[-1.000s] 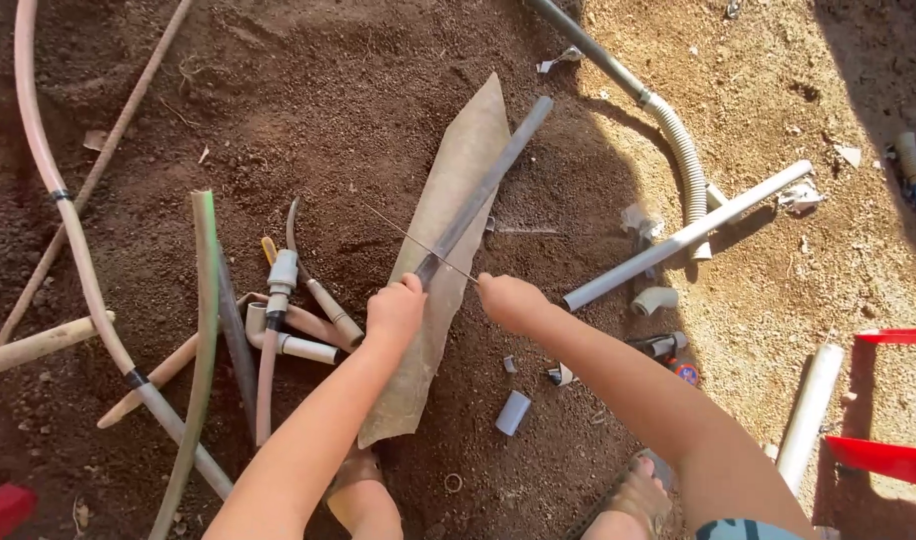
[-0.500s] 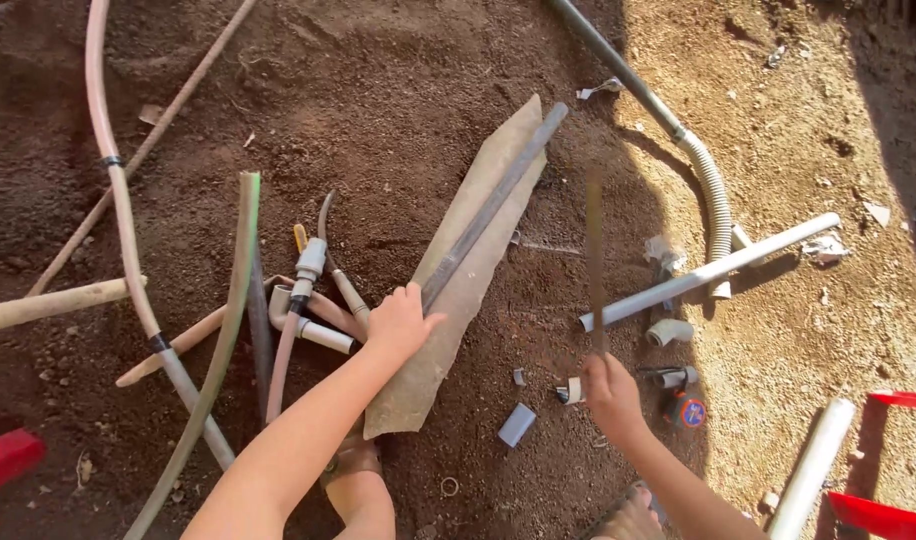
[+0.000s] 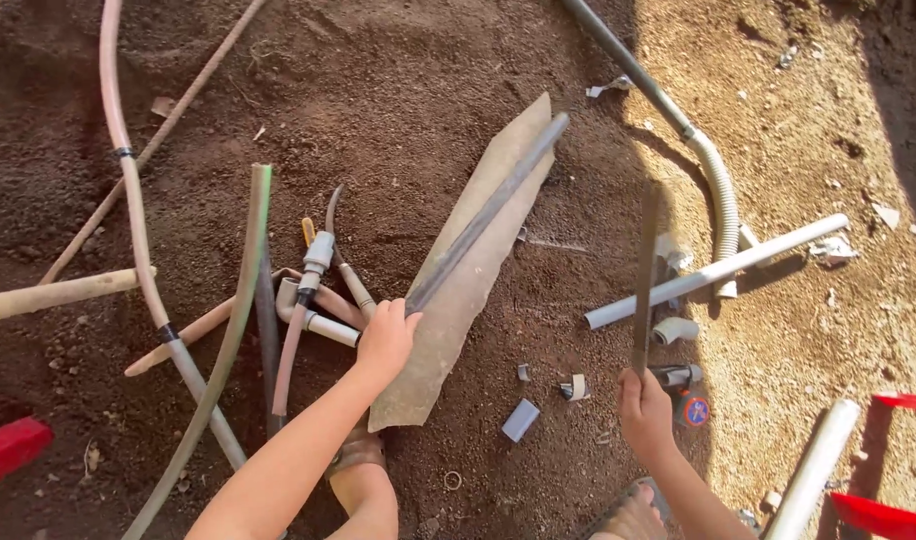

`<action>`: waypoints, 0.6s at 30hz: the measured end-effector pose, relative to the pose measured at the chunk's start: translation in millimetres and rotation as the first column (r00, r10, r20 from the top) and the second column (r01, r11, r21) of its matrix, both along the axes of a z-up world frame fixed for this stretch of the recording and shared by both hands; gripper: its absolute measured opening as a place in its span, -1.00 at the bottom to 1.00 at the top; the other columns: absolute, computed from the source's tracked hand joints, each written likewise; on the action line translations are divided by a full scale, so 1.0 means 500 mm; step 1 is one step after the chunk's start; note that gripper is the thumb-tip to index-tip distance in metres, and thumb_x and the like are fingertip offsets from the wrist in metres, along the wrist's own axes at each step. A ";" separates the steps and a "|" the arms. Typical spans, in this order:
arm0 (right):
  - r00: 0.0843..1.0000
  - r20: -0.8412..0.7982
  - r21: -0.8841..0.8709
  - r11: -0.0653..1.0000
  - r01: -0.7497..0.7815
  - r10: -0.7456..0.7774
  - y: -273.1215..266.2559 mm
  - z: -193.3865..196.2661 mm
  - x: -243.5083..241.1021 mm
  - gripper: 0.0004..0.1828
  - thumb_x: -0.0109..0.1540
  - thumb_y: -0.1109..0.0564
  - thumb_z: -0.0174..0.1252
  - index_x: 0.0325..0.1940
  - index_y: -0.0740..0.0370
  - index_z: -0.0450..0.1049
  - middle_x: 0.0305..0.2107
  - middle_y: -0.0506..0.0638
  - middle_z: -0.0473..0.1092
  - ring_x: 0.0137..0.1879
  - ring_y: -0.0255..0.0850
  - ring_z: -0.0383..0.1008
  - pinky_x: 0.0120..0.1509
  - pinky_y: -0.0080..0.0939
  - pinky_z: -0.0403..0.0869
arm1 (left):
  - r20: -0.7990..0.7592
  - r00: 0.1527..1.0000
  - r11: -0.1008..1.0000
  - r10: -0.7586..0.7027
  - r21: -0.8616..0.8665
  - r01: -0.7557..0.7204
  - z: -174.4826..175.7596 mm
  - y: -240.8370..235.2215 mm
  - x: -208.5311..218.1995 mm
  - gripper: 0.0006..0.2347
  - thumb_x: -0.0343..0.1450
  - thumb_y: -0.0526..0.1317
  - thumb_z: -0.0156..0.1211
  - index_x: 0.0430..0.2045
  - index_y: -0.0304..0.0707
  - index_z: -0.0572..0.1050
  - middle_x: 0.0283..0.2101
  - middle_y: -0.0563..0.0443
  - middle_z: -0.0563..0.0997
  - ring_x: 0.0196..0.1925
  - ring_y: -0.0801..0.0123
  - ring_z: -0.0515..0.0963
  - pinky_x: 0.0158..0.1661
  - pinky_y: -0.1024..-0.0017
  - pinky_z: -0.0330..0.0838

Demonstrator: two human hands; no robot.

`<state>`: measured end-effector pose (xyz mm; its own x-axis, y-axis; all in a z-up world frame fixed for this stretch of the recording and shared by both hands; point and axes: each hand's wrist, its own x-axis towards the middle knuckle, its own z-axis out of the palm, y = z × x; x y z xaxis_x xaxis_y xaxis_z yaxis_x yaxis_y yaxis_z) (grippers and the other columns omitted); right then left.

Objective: The person uses a hacksaw to cut a black pipe resting on a flat stone. They then measure a white pipe with a tape measure and connect a hose to a pipe fitting.

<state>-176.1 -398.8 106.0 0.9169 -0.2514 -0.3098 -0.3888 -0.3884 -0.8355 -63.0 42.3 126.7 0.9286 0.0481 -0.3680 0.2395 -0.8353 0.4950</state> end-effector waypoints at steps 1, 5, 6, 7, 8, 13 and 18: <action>0.999 0.038 -0.040 0.999 -0.034 0.036 0.005 0.001 -0.002 -0.73 0.51 0.05 -0.06 -0.12 0.22 0.48 -0.62 -0.09 0.36 -0.55 -0.30 0.31 -0.48 -0.25 0.29 | 0.013 1.000 1.000 -0.009 -0.002 0.009 0.006 0.002 0.003 -0.70 0.58 -0.02 0.06 -0.05 -0.31 0.45 -0.06 -0.24 0.54 -0.12 -0.17 0.61 -0.06 -0.06 0.52; 0.996 0.051 -0.024 0.998 -0.066 0.067 0.003 0.005 0.000 -0.79 0.46 0.10 -0.04 -0.09 0.20 0.49 -0.61 -0.11 0.37 -0.54 -0.30 0.30 -0.46 -0.23 0.27 | 0.028 1.000 0.999 0.010 -0.054 -0.008 0.046 -0.004 0.001 -0.74 0.55 -0.10 0.12 -0.06 -0.32 0.52 -0.08 -0.22 0.59 -0.13 -0.09 0.62 -0.03 0.05 0.52; 0.998 0.048 -0.024 0.999 -0.046 0.047 0.005 0.008 0.000 -0.79 0.46 0.10 -0.04 -0.09 0.20 0.49 -0.61 -0.11 0.37 -0.54 -0.30 0.30 -0.46 -0.23 0.27 | 0.026 1.000 0.998 -0.009 -0.054 0.011 0.041 0.001 -0.002 -0.74 0.55 -0.10 0.12 -0.06 -0.32 0.52 -0.08 -0.22 0.59 -0.13 -0.09 0.62 -0.03 0.05 0.52; 0.999 0.016 -0.040 0.998 -0.039 0.040 0.007 0.012 0.001 -0.78 0.46 0.09 -0.04 -0.11 0.21 0.49 -0.61 -0.09 0.37 -0.52 -0.29 0.31 -0.44 -0.22 0.29 | 0.042 0.999 0.997 -0.012 -0.071 0.015 0.036 0.005 -0.004 -0.76 0.55 -0.13 0.12 -0.10 -0.36 0.52 -0.10 -0.22 0.58 -0.13 -0.06 0.60 -0.02 0.08 0.51; 0.999 -0.015 -0.056 0.998 -0.035 0.034 0.005 0.014 0.004 -0.77 0.45 0.08 -0.03 -0.13 0.23 0.49 -0.61 -0.07 0.38 -0.51 -0.27 0.32 -0.41 -0.21 0.31 | 0.060 0.998 0.996 -0.013 -0.089 0.018 0.029 0.006 -0.005 -0.77 0.54 -0.15 0.13 -0.14 -0.40 0.52 -0.11 -0.23 0.57 -0.14 -0.03 0.57 -0.01 0.11 0.49; 0.999 -0.043 -0.115 0.993 -0.033 0.028 -0.013 0.016 0.003 -0.78 0.41 0.08 -0.03 -0.13 0.18 0.51 -0.59 -0.05 0.41 -0.47 -0.21 0.37 -0.34 -0.17 0.35 | 0.054 0.998 0.989 0.033 -0.146 -0.025 0.081 0.015 0.024 -0.80 0.53 -0.23 0.16 -0.19 -0.47 0.56 -0.23 -0.20 0.64 -0.26 0.11 0.59 -0.16 0.21 0.51; 0.986 -0.006 -0.142 0.976 0.166 -0.168 -0.058 -0.022 -0.009 -0.65 0.49 -0.07 -0.06 -0.12 0.13 0.56 -0.61 0.20 0.45 -0.40 0.05 0.48 -0.15 0.10 0.48 | 0.483 0.873 0.997 -0.070 0.003 0.078 -0.081 0.125 0.053 -0.67 0.55 -0.05 0.33 -0.04 -0.42 0.59 -0.19 -0.34 0.63 -0.03 -0.21 0.63 0.09 -0.01 0.47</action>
